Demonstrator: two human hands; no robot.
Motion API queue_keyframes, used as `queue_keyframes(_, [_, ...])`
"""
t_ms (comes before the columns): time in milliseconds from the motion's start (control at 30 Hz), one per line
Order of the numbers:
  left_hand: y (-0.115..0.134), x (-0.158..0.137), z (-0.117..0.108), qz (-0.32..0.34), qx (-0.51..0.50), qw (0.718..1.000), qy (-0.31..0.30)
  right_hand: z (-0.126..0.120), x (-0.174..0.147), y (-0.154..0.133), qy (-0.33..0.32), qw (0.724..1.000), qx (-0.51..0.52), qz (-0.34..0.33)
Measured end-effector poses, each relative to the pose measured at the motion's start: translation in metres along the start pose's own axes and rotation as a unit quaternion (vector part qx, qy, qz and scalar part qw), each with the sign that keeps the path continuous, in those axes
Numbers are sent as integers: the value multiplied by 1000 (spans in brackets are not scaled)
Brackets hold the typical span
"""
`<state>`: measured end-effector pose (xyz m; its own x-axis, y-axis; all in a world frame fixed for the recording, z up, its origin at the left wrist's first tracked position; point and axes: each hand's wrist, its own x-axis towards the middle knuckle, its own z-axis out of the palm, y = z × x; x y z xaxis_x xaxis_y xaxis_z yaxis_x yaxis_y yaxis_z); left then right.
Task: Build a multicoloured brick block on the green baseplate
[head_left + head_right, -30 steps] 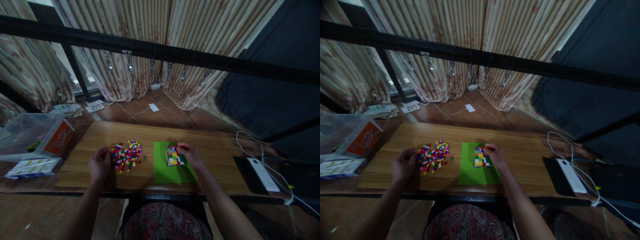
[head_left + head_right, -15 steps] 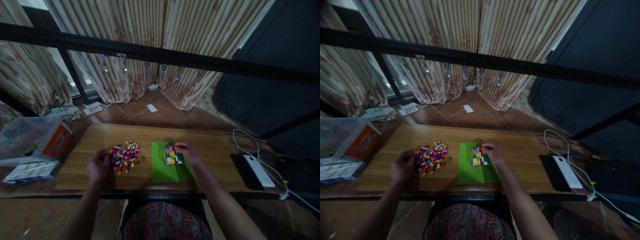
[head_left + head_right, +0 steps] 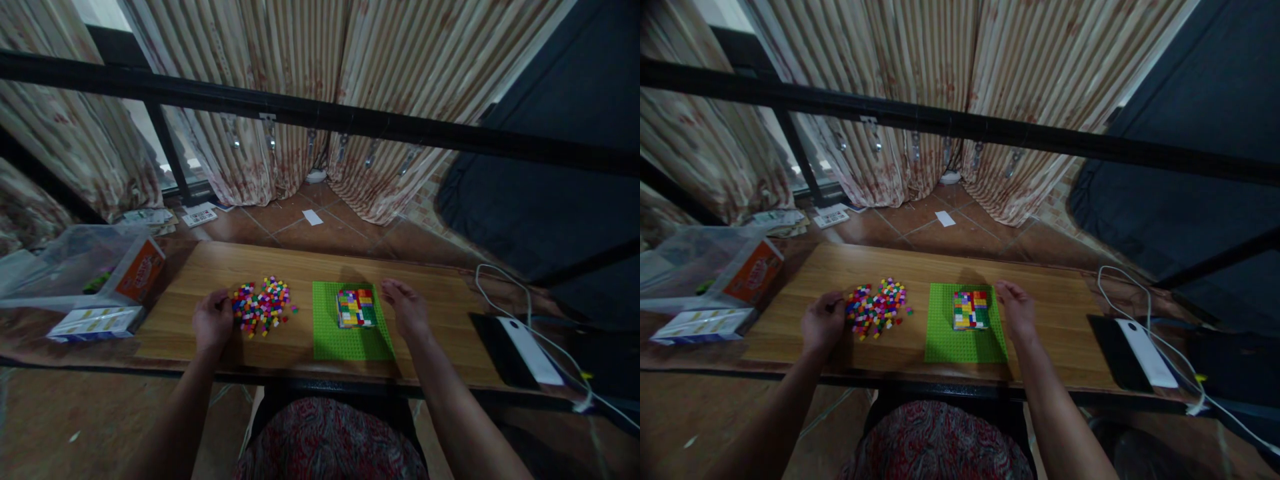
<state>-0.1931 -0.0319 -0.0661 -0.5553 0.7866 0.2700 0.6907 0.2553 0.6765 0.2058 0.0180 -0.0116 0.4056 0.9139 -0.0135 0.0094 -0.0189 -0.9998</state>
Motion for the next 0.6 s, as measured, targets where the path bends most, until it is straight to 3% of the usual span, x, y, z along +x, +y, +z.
queue_keyframes(100, [1,-2,0,-1,-1,1000,2,11,-15,-16,-1,998,-42,-47])
queue_keyframes(233, [2,-4,0,-1,-5,1000,0,40,-50,-25,-98,985,-115,-89])
queue_keyframes(400, [0,-5,1,-5,-17,1000,8,81,-87,-10,-268,918,-213,-200])
queue_keyframes(600, [-2,-5,5,2,-19,1000,10,115,-96,17,-310,872,-295,-237])
